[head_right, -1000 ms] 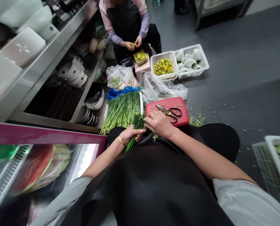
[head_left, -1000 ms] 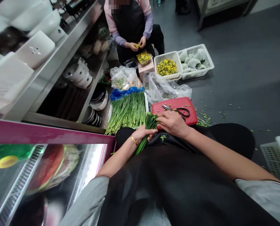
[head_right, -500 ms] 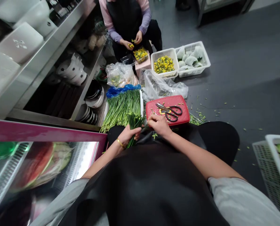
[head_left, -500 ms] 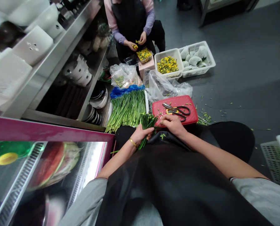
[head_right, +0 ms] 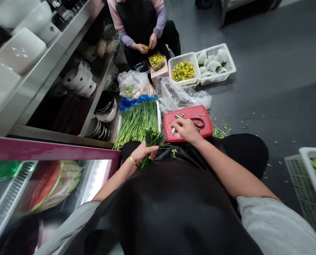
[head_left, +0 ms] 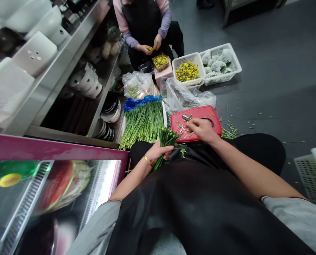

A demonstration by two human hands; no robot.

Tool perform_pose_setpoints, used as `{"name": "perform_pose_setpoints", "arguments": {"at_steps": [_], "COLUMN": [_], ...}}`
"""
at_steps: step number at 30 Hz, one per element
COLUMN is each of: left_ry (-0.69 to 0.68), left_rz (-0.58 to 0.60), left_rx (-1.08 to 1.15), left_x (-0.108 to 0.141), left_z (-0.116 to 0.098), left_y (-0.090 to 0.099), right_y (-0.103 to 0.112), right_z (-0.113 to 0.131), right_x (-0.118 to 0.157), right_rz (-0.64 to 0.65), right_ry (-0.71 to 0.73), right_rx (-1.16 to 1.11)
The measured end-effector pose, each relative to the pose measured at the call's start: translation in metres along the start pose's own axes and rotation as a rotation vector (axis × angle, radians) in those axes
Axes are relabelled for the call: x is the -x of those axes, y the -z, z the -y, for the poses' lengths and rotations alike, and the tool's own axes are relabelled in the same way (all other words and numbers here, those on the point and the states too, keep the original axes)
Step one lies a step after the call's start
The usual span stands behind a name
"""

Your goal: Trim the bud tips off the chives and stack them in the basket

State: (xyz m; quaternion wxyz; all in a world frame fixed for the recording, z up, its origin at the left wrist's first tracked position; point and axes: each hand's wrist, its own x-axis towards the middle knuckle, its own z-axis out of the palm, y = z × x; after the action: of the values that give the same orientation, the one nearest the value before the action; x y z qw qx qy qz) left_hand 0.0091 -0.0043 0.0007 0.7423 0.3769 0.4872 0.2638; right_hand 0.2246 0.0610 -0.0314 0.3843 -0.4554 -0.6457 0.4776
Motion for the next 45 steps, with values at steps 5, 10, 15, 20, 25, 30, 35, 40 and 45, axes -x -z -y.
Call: {"name": "perform_pose_setpoints", "arguments": {"at_steps": [5, 10, 15, 20, 25, 30, 35, 40, 45], "left_ry": [0.041, 0.020, 0.014, 0.039, 0.020, 0.038, 0.058, 0.040, 0.080], "left_rz": [-0.070, -0.008, 0.085, 0.084, 0.076, 0.075, 0.054, 0.057, 0.074], "left_rx": [-0.007, -0.059, 0.069, 0.101, -0.013, 0.072, 0.084, 0.059, 0.036], "left_x": [-0.008, -0.011, -0.005, -0.004, -0.007, -0.005, -0.002, -0.003, -0.004], "left_z": [0.009, 0.013, 0.011, 0.011, 0.010, 0.011, 0.011, 0.010, 0.012], "left_y": [0.002, 0.002, 0.007, 0.009, 0.005, 0.006, 0.007, 0.007, 0.005], "right_y": [0.002, -0.026, -0.037, -0.030, -0.034, -0.041, -0.039, -0.035, -0.032], "right_z": [-0.004, 0.017, 0.008, 0.007, 0.019, 0.018, 0.010, 0.010, 0.009], "right_x": [0.003, 0.006, 0.009, 0.018, 0.011, 0.009, 0.020, 0.023, 0.020], "right_rz": [0.042, 0.061, 0.121, 0.112, -0.007, 0.063, 0.063, 0.053, 0.072], "right_ry": [0.141, 0.139, 0.087, 0.182, 0.123, 0.019, 0.087, 0.244, 0.291], "right_rx": [0.180, 0.188, 0.073, 0.179, 0.141, 0.026, 0.062, 0.233, 0.332]}}
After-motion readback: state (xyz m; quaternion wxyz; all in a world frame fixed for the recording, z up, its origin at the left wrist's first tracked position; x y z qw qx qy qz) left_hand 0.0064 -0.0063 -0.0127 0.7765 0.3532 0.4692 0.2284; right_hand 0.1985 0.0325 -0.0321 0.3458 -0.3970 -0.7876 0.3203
